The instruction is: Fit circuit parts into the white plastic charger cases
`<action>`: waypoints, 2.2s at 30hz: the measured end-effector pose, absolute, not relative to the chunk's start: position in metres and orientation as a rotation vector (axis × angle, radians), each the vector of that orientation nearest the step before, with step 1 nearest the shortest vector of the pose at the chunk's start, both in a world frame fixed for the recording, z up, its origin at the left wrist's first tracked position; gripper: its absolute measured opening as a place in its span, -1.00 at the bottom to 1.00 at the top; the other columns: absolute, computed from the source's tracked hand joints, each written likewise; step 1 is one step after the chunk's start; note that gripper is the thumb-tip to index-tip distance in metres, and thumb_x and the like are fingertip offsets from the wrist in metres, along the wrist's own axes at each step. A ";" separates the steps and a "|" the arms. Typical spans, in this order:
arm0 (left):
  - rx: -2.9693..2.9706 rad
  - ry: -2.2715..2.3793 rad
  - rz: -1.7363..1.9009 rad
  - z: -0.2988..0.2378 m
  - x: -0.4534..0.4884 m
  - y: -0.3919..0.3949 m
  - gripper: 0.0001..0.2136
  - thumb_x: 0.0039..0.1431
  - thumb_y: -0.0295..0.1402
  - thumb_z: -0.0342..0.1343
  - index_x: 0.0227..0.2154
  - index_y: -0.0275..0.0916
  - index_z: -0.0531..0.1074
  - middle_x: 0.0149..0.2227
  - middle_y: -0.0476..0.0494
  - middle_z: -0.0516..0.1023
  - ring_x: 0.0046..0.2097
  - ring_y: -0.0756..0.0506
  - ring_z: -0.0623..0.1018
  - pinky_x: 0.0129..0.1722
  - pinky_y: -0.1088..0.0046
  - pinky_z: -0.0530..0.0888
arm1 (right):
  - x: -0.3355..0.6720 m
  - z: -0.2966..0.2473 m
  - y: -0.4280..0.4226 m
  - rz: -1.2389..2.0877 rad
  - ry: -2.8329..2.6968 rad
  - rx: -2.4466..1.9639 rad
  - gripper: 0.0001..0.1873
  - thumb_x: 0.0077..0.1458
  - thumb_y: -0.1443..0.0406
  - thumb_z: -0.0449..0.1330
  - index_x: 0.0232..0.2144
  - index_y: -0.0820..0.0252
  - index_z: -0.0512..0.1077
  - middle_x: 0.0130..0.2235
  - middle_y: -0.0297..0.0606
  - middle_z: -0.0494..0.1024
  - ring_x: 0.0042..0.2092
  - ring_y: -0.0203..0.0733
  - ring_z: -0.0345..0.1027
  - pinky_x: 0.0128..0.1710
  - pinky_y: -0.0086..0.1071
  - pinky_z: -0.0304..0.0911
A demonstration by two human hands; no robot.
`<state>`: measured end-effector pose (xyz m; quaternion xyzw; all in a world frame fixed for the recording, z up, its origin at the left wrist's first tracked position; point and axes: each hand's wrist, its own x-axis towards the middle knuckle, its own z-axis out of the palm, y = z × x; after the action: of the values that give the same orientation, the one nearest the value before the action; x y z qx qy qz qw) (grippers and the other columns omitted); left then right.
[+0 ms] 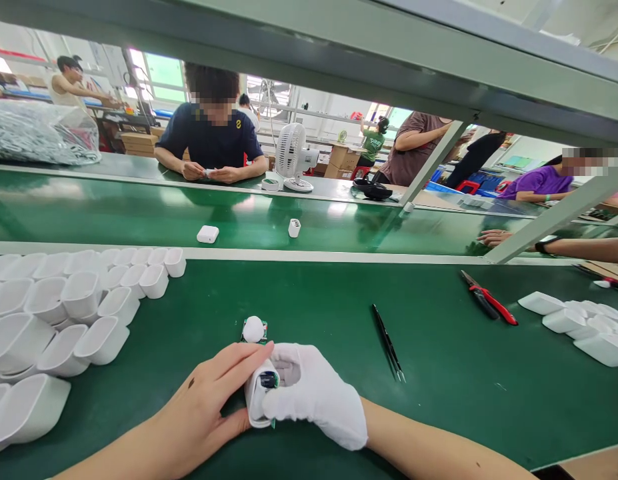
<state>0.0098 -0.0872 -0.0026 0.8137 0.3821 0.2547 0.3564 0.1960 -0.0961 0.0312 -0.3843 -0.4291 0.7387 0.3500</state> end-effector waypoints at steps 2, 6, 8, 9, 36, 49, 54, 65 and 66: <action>2.147 0.931 0.659 -0.006 0.010 -0.086 -0.50 0.13 -0.35 0.06 0.15 0.11 0.21 0.14 -0.01 0.33 0.11 -0.17 0.38 0.06 0.36 0.39 | 0.194 0.030 -0.098 1.837 -1.086 -1.061 -0.61 -0.31 0.15 0.43 -0.49 0.26 0.39 -0.48 -0.37 0.39 -0.43 -0.34 0.21 -0.40 -0.45 0.16; 2.149 0.814 0.742 -0.009 0.011 -0.083 -0.49 0.12 -0.41 0.07 0.14 0.02 0.20 0.05 -0.09 0.36 -0.01 -0.11 0.45 0.00 0.42 0.43 | 0.190 0.026 -0.098 1.806 -1.148 -1.124 -0.60 -0.27 0.07 0.38 -0.54 0.25 0.37 -0.49 -0.37 0.37 -0.44 -0.34 0.21 -0.41 -0.45 0.18; 2.095 0.795 0.759 -0.008 0.011 -0.080 -0.49 0.09 -0.44 0.06 0.14 -0.04 0.21 0.02 -0.13 0.37 -0.09 -0.09 0.47 -0.09 0.47 0.46 | 0.190 0.025 -0.096 1.879 -1.211 -1.163 -0.54 -0.22 -0.03 0.32 -0.51 0.25 0.37 -0.49 -0.33 0.39 -0.48 -0.31 0.25 -0.44 -0.42 0.22; 2.065 0.791 0.754 -0.007 0.011 -0.079 -0.47 0.06 -0.46 0.06 0.13 -0.06 0.22 0.01 -0.14 0.38 -0.12 -0.09 0.47 -0.13 0.47 0.47 | 0.192 0.026 -0.094 1.876 -1.283 -1.202 -0.51 -0.16 -0.09 0.24 -0.50 0.25 0.38 -0.50 -0.31 0.40 -0.50 -0.29 0.26 -0.46 -0.40 0.23; 1.873 0.839 0.344 0.027 0.022 -0.077 -0.71 -0.07 -0.50 0.02 -0.24 -0.22 0.45 -0.34 -0.03 0.45 -0.20 -0.09 0.45 -0.14 0.47 0.42 | 0.230 0.054 -0.093 0.108 -2.624 -1.277 -0.83 0.11 0.48 0.01 -0.42 0.14 0.30 -0.52 -0.41 0.35 -0.52 -0.34 0.05 -0.46 -0.42 -0.09; 1.791 0.896 0.327 0.014 0.019 -0.078 -0.46 -0.08 -0.46 0.06 0.06 -0.13 0.32 -0.14 -0.08 0.47 -0.15 -0.12 0.45 -0.23 0.51 0.43 | 0.237 0.045 -0.096 0.841 -1.591 -1.036 -0.71 0.13 0.07 0.14 -0.41 0.12 0.49 -0.10 -0.16 0.38 -0.22 -0.17 0.32 -0.32 -0.33 0.27; 1.835 0.872 0.322 0.021 0.021 -0.078 -0.58 -0.08 -0.48 0.05 -0.07 -0.17 0.40 -0.26 -0.04 0.45 -0.25 -0.07 0.43 -0.28 0.52 0.40 | 0.225 0.034 -0.093 1.333 -1.153 -1.041 -0.57 -0.03 -0.08 0.24 -0.40 0.17 0.43 -0.54 -0.36 0.36 -0.54 -0.33 0.18 -0.49 -0.38 0.19; 1.883 0.829 0.362 0.028 0.022 -0.078 -0.65 -0.08 -0.50 0.03 -0.16 -0.20 0.42 -0.29 -0.04 0.44 -0.24 -0.07 0.41 -0.23 0.51 0.39 | 0.214 0.025 -0.091 1.251 -1.080 -1.113 -0.69 0.12 0.07 0.13 -0.46 0.17 0.23 -0.67 -0.38 0.41 -0.67 -0.30 0.27 -0.66 -0.48 0.19; 1.880 0.829 0.365 0.027 0.021 -0.078 -0.65 -0.08 -0.50 0.03 -0.16 -0.20 0.42 -0.28 -0.04 0.44 -0.24 -0.07 0.41 -0.24 0.51 0.39 | 0.214 0.025 -0.091 1.239 -1.077 -1.124 -0.69 0.12 0.08 0.13 -0.46 0.17 0.22 -0.67 -0.38 0.41 -0.67 -0.30 0.27 -0.66 -0.48 0.19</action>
<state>0.0215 -0.0779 0.0274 0.7785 0.3434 0.1510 0.5031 0.2139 -0.0912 0.0251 -0.4736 -0.4540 0.5224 0.5447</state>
